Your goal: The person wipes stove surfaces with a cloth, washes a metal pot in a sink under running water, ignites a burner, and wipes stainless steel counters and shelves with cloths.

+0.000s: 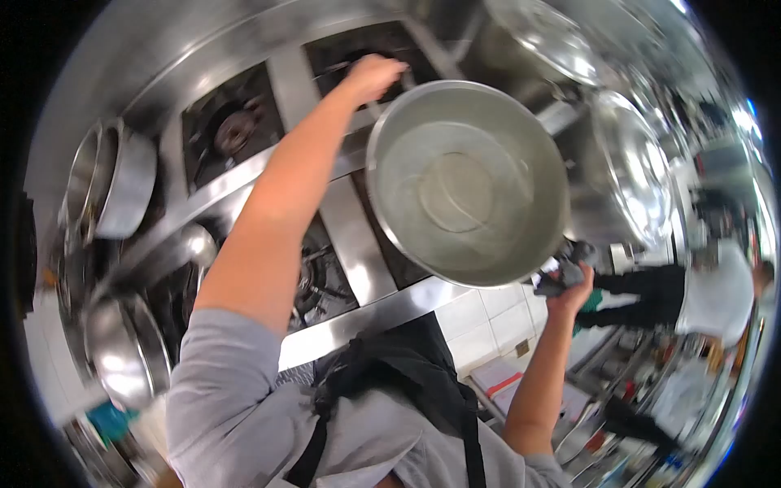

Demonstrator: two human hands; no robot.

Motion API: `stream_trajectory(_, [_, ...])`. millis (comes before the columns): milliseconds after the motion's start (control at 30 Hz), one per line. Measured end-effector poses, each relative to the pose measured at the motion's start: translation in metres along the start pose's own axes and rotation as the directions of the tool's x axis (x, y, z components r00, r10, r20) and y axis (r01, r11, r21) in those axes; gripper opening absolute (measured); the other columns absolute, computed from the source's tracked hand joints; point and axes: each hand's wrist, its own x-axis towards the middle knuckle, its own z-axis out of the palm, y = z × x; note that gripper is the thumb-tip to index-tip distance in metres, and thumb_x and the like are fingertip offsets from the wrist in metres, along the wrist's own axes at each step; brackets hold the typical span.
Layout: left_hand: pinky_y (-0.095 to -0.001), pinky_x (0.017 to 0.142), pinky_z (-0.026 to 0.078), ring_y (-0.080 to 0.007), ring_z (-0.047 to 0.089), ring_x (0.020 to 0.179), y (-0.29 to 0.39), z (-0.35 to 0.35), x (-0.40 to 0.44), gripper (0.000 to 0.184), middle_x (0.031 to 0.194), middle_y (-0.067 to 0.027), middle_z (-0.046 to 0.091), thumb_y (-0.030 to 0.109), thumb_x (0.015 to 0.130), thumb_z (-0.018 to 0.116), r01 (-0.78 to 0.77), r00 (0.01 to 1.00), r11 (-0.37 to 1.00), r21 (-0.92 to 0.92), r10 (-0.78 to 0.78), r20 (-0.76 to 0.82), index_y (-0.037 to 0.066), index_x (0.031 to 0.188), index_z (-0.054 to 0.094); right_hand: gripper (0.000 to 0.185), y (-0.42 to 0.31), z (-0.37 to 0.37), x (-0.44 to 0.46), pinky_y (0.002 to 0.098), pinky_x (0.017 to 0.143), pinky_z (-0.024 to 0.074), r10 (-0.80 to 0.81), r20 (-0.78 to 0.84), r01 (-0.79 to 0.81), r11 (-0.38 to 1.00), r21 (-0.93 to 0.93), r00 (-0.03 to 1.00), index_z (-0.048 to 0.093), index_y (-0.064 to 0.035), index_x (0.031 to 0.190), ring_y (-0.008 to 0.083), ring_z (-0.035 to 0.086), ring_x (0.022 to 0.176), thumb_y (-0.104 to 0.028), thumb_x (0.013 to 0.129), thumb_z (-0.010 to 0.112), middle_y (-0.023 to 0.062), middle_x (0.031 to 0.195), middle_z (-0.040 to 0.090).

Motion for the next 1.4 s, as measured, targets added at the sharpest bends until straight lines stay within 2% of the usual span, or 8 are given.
stream_trajectory(33, [-0.0352,0.039,0.027,-0.0123,0.033,0.041,0.015,0.024,0.007,0.044,0.047,-0.0014,0.039,0.037,0.085,0.062,-0.037,0.997,0.999,-0.022,0.038,0.063,0.01,0.052,0.049,0.04,-0.009,-0.013,-0.018,0.0355,0.053,0.0561,-0.053,-0.053,0.054,0.998,0.012,0.997,0.057,0.0003,0.102,0.0257,0.064,0.061,-0.034,0.081,0.06,0.013,0.079,0.064])
stream_trajectory(67, [-0.0414,0.081,0.05,-0.0328,0.069,0.091,0.006,0.023,0.018,0.042,0.092,-0.0241,0.07,0.035,0.079,0.062,0.046,0.999,0.979,0.201,-0.043,-0.022,-0.005,0.088,0.072,0.032,-0.007,0.008,-0.031,0.035,0.049,0.0537,-0.092,-0.204,0.095,0.996,0.001,0.975,0.055,-0.0014,0.095,0.0235,0.058,0.053,-0.03,0.082,0.061,0.0097,0.071,0.06])
stream_trajectory(133, [-0.0462,0.091,0.048,-0.041,0.062,0.104,0.056,0.02,0.011,0.048,0.107,-0.0264,0.066,0.04,0.085,0.055,-0.109,0.986,0.759,0.642,0.165,-0.028,-0.005,0.095,0.07,0.03,0.019,0.002,-0.014,0.0364,0.052,0.0518,-0.009,-0.187,0.03,0.994,0.108,0.982,0.054,-0.0022,0.091,0.0242,0.057,0.053,-0.03,0.082,0.06,0.0105,0.069,0.059])
stream_trajectory(667, [-0.0472,0.09,0.05,-0.0378,0.063,0.105,0.067,0.046,0.009,0.052,0.109,-0.0209,0.067,0.053,0.09,0.051,-0.099,0.98,0.616,0.782,0.196,-0.03,0.006,0.101,0.071,0.03,0.007,-0.01,-0.024,0.0377,0.048,0.0536,-0.086,-0.203,0.092,0.995,0.024,0.975,0.055,-0.0001,0.096,0.0275,0.061,0.052,-0.027,0.082,0.059,0.014,0.076,0.062])
stream_trajectory(833, [-0.0458,0.091,0.049,-0.0368,0.063,0.106,0.065,0.035,-0.002,0.053,0.109,-0.0183,0.068,0.054,0.089,0.052,-0.041,0.995,0.774,0.632,0.088,-0.043,0.006,0.103,0.071,0.031,0.005,-0.02,-0.005,0.037,0.049,0.0537,-0.073,-0.079,0.078,0.995,0.066,0.994,0.055,-0.0008,0.098,0.0261,0.06,0.052,-0.029,0.085,0.056,0.0119,0.072,0.062])
stream_trajectory(1033, [-0.041,0.076,0.05,-0.0332,0.065,0.083,0.037,0.025,-0.085,0.04,0.086,-0.0159,0.069,0.042,0.093,0.056,-0.2,0.856,0.944,0.263,0.299,-0.422,0.004,0.091,0.066,0.029,-0.024,-0.023,0.0,0.0368,0.056,0.0518,0.039,0.041,-0.042,0.997,0.058,0.998,0.055,-0.0037,0.099,0.0251,0.059,0.056,-0.028,0.084,0.057,0.0093,0.075,0.062])
stream_trajectory(1133, [-0.0274,0.069,0.048,-0.0101,0.06,0.074,-0.004,-0.013,-0.167,0.027,0.076,-0.0069,0.066,0.027,0.093,0.064,-0.168,0.896,0.985,0.045,0.172,-0.408,0.0,0.093,0.064,0.03,-0.017,-0.034,0.015,0.0377,0.058,0.0515,0.054,0.089,-0.061,0.995,0.075,0.995,0.057,-0.0058,0.103,0.0248,0.059,0.059,-0.028,0.083,0.06,0.0091,0.079,0.063])
stream_trajectory(1400, [-0.0221,0.056,0.044,-0.0072,0.054,0.064,-0.118,-0.063,-0.488,0.013,0.074,-0.002,0.061,0.012,0.094,0.059,0.177,0.706,0.937,-0.3,-0.333,-0.625,0.0,0.091,0.062,0.029,-0.019,-0.038,0.015,0.0387,0.065,0.052,0.042,0.248,-0.044,0.999,0.001,0.968,0.059,-0.0058,0.099,0.0252,0.064,0.065,-0.031,0.087,0.055,0.01,0.08,0.067])
